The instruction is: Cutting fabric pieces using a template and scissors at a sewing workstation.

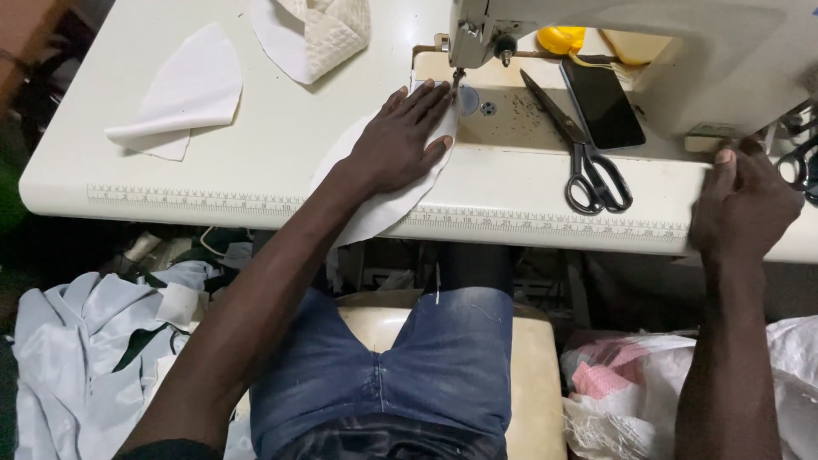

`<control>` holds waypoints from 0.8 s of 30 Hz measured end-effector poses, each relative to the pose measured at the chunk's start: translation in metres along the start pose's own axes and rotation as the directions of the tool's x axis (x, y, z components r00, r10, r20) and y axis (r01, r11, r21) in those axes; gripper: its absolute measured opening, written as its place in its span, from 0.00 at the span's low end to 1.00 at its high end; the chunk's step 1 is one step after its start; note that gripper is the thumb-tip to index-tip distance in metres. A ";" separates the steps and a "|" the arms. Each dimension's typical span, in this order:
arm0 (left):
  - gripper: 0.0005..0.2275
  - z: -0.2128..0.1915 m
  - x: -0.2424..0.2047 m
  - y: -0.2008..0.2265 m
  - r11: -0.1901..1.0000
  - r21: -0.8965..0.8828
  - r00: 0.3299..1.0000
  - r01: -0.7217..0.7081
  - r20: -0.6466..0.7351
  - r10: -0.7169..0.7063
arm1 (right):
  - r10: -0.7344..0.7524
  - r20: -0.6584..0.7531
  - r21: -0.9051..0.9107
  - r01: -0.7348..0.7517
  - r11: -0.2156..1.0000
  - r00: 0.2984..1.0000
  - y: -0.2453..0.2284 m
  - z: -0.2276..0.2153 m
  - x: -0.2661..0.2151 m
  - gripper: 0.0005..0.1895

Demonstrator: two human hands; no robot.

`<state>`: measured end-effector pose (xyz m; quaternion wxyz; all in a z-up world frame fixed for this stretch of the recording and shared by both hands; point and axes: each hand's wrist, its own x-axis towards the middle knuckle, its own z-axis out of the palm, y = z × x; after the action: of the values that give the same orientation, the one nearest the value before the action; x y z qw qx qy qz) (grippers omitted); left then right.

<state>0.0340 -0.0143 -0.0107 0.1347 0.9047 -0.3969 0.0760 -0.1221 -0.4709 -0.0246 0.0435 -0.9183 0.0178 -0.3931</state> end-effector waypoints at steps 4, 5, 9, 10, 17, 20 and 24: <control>0.31 -0.010 -0.005 0.005 0.999 -0.037 0.998 0.023 0.054 -0.021 | -0.060 -0.043 -0.112 0.055 0.992 0.997 0.022 0.015 -0.005 0.10; 0.30 -0.007 -0.006 0.003 1.000 -0.019 0.999 0.014 0.037 -0.014 | -0.088 -0.060 -0.136 0.079 0.988 0.994 0.024 0.016 -0.006 0.08; 0.30 -0.008 -0.011 0.004 1.000 -0.015 1.000 -0.011 0.026 0.011 | -0.091 -0.089 -0.044 0.088 0.995 0.992 0.024 0.018 -0.006 0.09; 0.30 -0.008 -0.012 0.004 1.000 -0.015 1.000 -0.009 0.025 0.009 | -0.093 -0.089 -0.043 0.090 0.995 0.992 0.026 0.019 -0.007 0.09; 0.30 -0.009 -0.015 0.006 1.000 -0.006 0.999 -0.017 0.034 0.017 | -0.025 -0.068 0.162 0.035 0.986 0.997 -0.046 -0.023 0.017 0.31; 0.30 -0.008 -0.014 0.005 1.000 -0.009 0.999 -0.014 0.035 0.014 | 0.018 -0.060 0.207 -0.006 0.978 0.998 -0.046 -0.020 0.015 0.34; 0.31 -0.006 -0.009 0.004 1.000 -0.002 0.999 0.000 0.050 0.000 | 0.107 -0.052 0.205 -0.095 0.974 0.993 -0.040 -0.015 0.011 0.31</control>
<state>0.0249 -0.0086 -0.0067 0.1256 0.9062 -0.4003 0.0532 -0.1251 -0.4325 -0.0029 0.1560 -0.8943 0.0258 -0.4186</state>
